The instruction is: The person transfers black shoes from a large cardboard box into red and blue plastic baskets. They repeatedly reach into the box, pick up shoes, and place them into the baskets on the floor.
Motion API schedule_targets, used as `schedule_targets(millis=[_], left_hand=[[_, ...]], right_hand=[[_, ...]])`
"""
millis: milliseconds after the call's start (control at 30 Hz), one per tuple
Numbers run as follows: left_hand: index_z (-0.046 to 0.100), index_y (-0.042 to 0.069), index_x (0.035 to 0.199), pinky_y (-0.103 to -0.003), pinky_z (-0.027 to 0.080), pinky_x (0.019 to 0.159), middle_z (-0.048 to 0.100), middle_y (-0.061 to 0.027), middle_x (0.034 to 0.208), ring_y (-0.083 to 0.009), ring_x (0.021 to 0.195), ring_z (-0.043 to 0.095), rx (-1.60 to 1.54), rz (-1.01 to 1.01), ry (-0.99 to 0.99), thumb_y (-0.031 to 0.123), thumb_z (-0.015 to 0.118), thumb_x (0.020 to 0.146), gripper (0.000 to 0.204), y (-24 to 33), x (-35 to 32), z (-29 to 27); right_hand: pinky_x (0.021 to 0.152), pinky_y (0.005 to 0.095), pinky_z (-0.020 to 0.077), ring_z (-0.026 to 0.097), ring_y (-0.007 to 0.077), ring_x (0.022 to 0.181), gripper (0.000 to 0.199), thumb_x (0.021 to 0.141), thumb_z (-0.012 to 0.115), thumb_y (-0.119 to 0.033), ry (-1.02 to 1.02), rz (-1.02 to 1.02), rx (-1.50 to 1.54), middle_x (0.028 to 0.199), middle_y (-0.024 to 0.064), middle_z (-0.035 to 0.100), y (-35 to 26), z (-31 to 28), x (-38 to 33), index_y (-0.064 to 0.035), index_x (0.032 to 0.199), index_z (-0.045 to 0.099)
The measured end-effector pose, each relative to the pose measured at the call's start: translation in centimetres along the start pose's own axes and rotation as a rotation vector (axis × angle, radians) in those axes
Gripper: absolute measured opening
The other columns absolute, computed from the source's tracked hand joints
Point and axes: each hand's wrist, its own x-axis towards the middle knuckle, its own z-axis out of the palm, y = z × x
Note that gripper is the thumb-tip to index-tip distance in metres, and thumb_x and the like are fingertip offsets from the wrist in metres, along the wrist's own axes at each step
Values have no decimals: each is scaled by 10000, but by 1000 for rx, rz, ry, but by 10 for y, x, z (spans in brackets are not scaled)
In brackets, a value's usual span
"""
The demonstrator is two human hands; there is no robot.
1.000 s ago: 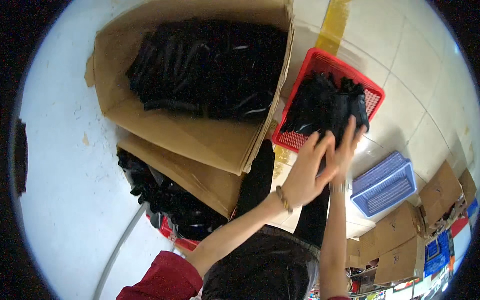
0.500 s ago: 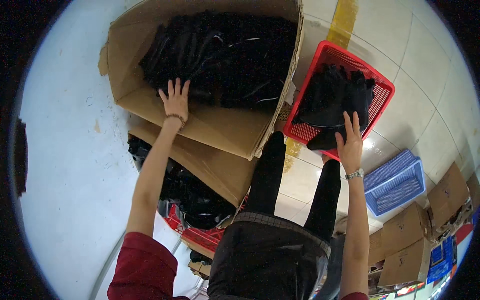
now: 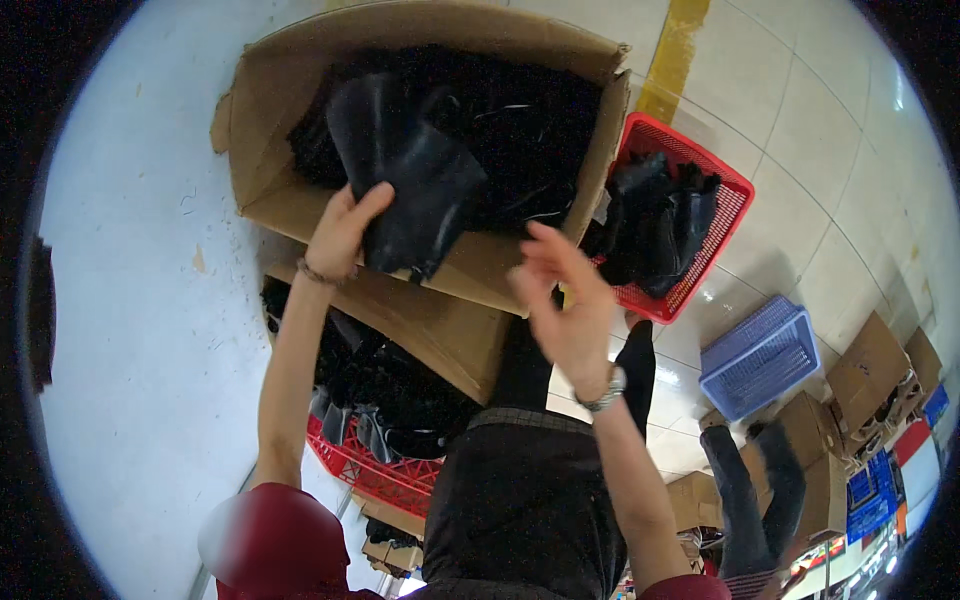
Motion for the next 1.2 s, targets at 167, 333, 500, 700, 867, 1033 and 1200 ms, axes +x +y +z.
schedule_targets(millis=[167,333,500,700,867,1033,1200], left_hand=[[575,1,1267,-287,562,768,672,-93,1135,-128,960,637,150,-62,-341,218,631,969,372,-34,-53,95],[658,50,1182,-292,562,720,717,-84,1056,-146,913,679,351,47,-89,252,641,952,306,-78,48,69],[414,180,1448,-500,443,1038,481,-146,1429,-353,1311,460,1566,286,380,228,728,855,673,-127,172,18],[714,172,1093,-437,524,890,646,-107,1120,-302,1017,629,1695,189,195,174,695,874,220,-109,193,-22],[724,127,1018,-436,537,836,648,-98,1047,-326,1024,617,1261,563,85,149,691,868,156,-129,158,-7],[559,160,1336,-421,526,938,576,-155,1323,-332,1088,631,1515,315,-91,205,630,922,422,-208,144,37],[282,279,1525,-490,456,1043,359,-175,1528,-427,1298,457,1262,-97,-464,318,656,911,720,-178,195,19]], right_hand=[[924,372,479,598,227,1120,704,784,781,-133,-48,91,-2,1255,139,600,4,29,-21,-30,1391,439],[750,257,486,598,110,825,200,885,628,-17,212,437,130,960,50,685,76,-30,-52,57,1070,639],[745,250,483,574,80,818,181,894,645,-38,110,503,227,934,22,671,87,-35,-58,42,1056,647],[728,248,488,583,80,793,158,911,662,-72,132,540,210,924,18,676,79,-41,-69,25,1036,658],[726,256,497,603,88,799,152,903,666,-65,186,562,284,936,27,692,76,-44,-79,15,1032,670],[753,265,503,623,101,828,164,887,677,-49,137,588,278,964,44,708,76,-41,-81,11,1040,682],[824,280,510,650,125,876,182,873,675,-22,115,606,223,984,51,717,75,-50,-87,3,1053,689]])
